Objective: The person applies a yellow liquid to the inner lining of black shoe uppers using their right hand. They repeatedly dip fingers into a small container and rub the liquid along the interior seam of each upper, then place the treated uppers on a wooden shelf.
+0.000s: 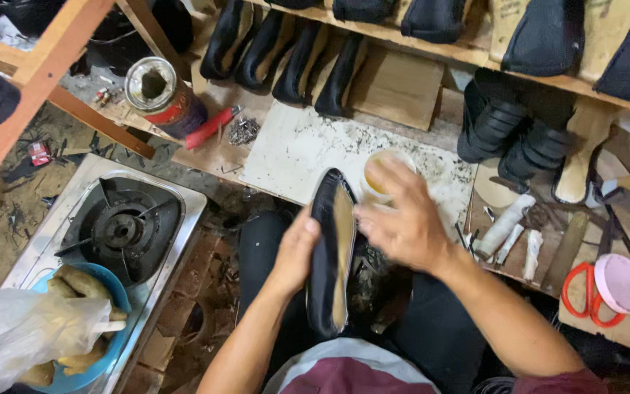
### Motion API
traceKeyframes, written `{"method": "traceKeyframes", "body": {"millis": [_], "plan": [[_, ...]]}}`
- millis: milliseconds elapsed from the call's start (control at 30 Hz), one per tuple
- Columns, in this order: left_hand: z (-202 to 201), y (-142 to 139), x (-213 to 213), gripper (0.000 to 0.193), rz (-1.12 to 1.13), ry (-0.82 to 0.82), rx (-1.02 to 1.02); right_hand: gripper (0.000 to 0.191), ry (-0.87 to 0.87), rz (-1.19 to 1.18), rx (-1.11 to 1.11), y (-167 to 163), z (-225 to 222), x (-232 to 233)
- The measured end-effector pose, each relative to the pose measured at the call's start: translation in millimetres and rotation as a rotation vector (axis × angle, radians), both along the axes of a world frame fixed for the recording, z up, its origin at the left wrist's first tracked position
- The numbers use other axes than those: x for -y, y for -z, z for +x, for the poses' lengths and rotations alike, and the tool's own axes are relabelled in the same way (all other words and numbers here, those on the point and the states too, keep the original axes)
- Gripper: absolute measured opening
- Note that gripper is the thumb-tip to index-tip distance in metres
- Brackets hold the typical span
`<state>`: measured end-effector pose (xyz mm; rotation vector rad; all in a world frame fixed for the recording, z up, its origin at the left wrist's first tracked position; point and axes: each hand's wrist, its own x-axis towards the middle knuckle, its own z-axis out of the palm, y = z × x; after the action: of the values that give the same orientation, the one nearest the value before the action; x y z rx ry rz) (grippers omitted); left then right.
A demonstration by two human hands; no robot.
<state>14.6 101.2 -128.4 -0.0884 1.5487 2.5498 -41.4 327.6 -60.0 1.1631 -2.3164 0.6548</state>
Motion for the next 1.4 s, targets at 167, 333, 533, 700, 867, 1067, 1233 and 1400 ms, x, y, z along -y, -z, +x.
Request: {"method": "traceKeyframes", "body": {"millis": [167,333,533,700,867,1067,1233,1400], "plan": [[5,15,19,0.065,0.377,0.037,0.191,0.045,0.359,0.199,0.295,-1,-35,-17],[9,20,15,0.064,0.313,-0.003,0.132,0.07,0.394,0.441,0.456,-5,-51,-14],[11,11,21,0.083,0.171,-0.028,-0.051,0.043,0.363,0.16,0.443,2,-47,-23],[4,0,14,0.083,0.045,0.082,-0.184,0.034,-0.022,-0.386,0.617,0,-1,-13],[2,-6,0,0.079,0.036,0.169,-0.246,0.031,-0.059,-0.243,0.18,-2,33,13],[3,-9,-7,0.077,-0.014,0.199,-0.267,0.029,-0.04,-0.269,0.262,-6,26,4],[4,-11,-6,0.074,0.012,0.207,-0.175,0.024,-0.194,-0.283,0.218,-6,16,-2],[5,-14,-7,0.07,0.047,0.225,-0.149,0.022,-0.166,-0.27,0.129,-3,10,-2]]}}
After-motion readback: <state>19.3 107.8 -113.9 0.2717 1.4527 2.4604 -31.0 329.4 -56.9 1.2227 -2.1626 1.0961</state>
